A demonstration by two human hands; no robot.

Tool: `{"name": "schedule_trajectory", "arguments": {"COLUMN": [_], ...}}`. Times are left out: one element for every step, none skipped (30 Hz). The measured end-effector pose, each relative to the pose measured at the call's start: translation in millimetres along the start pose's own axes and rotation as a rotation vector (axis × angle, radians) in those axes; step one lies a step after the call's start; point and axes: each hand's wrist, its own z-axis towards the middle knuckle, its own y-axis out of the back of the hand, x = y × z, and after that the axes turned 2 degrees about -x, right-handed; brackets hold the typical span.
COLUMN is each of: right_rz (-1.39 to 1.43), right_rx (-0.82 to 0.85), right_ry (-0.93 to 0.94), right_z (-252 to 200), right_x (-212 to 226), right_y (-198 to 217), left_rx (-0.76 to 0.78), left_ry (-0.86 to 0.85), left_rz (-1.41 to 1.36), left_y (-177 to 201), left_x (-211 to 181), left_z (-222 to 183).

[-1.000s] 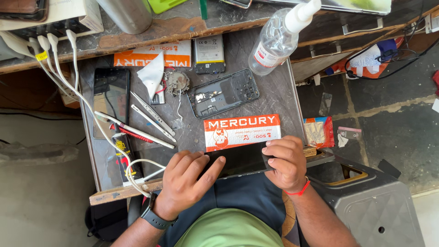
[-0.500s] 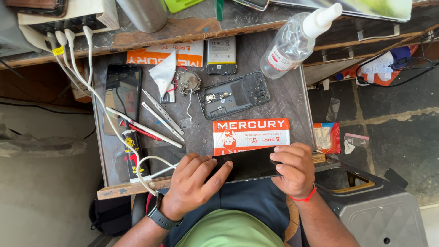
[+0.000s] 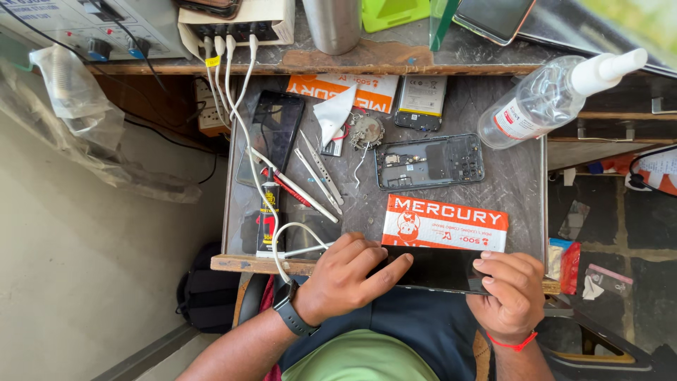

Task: The person repairs a disassembled smartphone by connecting a charging cable to the motherboard and testing the device. They use a metal tool to adjust internal components and a cotton swab to clean the circuit board. The person repeatedly connects and disconnects the cable while manipulating the phone's internal parts.

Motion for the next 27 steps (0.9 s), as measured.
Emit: {"name": "schedule_trajectory", "arguments": {"right_rz": [-0.004, -0.006, -0.008, -0.011, -0.008, -0.004, 0.0, 0.0, -0.001, -0.003, -0.003, -0.002, -0.001, 0.003, 0.008, 0.01, 0.012, 0.011, 0.01, 0.009, 0.008, 0.011, 0.014, 0.018, 0.023, 0.026, 0.028], "right_rx": [-0.002, 0.001, 0.005, 0.008, 0.005, 0.003, 0.0, -0.002, -0.004, -0.006, -0.009, -0.012, -0.015, -0.016, -0.016, -0.017, -0.016, -0.014, -0.013, -0.014, -0.015, -0.017, -0.016, -0.015, -0.014, -0.018, -0.021], "right_ry": [0.001, 0.002, 0.004, 0.005, 0.008, 0.011, 0.014, 0.015, 0.016, 0.017, 0.017, 0.017, 0.018, 0.016, 0.014, 0.012, 0.012, 0.011, 0.01, 0.009, 0.007, 0.008, 0.006, 0.006, 0.005, 0.003, 0.001], "right_z": [-0.4, -1.0, -1.3, -1.3, -1.1, -0.7, -0.3, 0.0, 0.2, 0.2, 0.2, -0.1, -0.5, -0.4, -0.3, -0.5, -0.5, -0.9, -1.3, -1.5, -1.9, -2.0, -2.2, -2.4, -2.8, -3.5, -4.3], "right_x": [-0.3, -0.1, -0.1, -0.1, -0.2, -0.4, -0.5, -0.2, 0.0, 0.3, 0.1, -0.2, -0.4, -0.5, -0.5, -0.4, -0.9, -1.2, -1.6, -1.8, -1.6, -1.6, -1.4, -1.6, -1.8, -2.0, -2.2], "right_y": [0.0, 0.3, 0.5, 0.8, 1.0, 0.8, 0.5, 0.4, 0.2, 0.6, 0.6, 0.3, 0.3, 0.3, 0.5, 0.8, 0.7, 0.9, 1.6, 1.7, 1.6, 1.2, 1.7, 1.9, 2.1, 2.1, 1.8], "left_rx": [-0.001, -0.004, -0.007, -0.01, -0.013, -0.017, -0.02, -0.02, -0.02, -0.02, -0.025, -0.029, -0.033, -0.037, -0.04, -0.042, -0.04, -0.036, -0.033, -0.037, -0.041, -0.045, -0.048, -0.051, -0.055, -0.059, -0.063], "left_ry": [-0.002, -0.003, -0.004, -0.006, -0.007, -0.007, -0.007, -0.009, -0.011, -0.013, -0.013, -0.012, -0.01, -0.012, -0.013, -0.016, -0.013, -0.011, -0.009, -0.006, -0.004, 0.0, -0.003, -0.005, -0.006, -0.008, -0.011], "left_rz": [0.004, 0.001, -0.001, -0.003, -0.006, -0.007, -0.009, -0.01, -0.01, -0.012, -0.008, -0.004, 0.001, -0.001, -0.002, -0.005, -0.004, -0.006, -0.008, -0.011, -0.015, -0.014, -0.021, -0.027, -0.033, -0.032, -0.032], "left_y": [-0.7, -0.8, -0.4, -0.1, -0.4, -0.5, -0.7, -0.8, -0.9, -1.3, -1.8, -2.2, -2.4, -2.3, -2.2, -2.0, -1.2, -0.4, -0.3, -0.8, -1.4, -1.9, -2.4, -2.8, -2.9, -3.0, -3.0], "left_x": [0.0, 0.0, 0.1, 0.3, 0.4, 0.1, 0.0, 0.1, 0.4, 0.5, 0.6, 0.3, -0.1, 0.2, 0.5, 0.7, 0.6, 0.4, 0.3, 0.3, 0.2, 0.4, 0.8, 1.2, 1.5, 1.6, 1.8], "left_z": [-0.2, -0.5, -0.8, -0.9, -0.5, -0.4, -0.3, -0.2, 0.0, 0.2, 0.4, 0.3, 0.3, 0.6, 1.1, 1.4, 1.0, 0.5, 0.1, -0.1, -0.4, -0.9, -1.3, -1.6, -2.1, -2.5, -2.9]}}
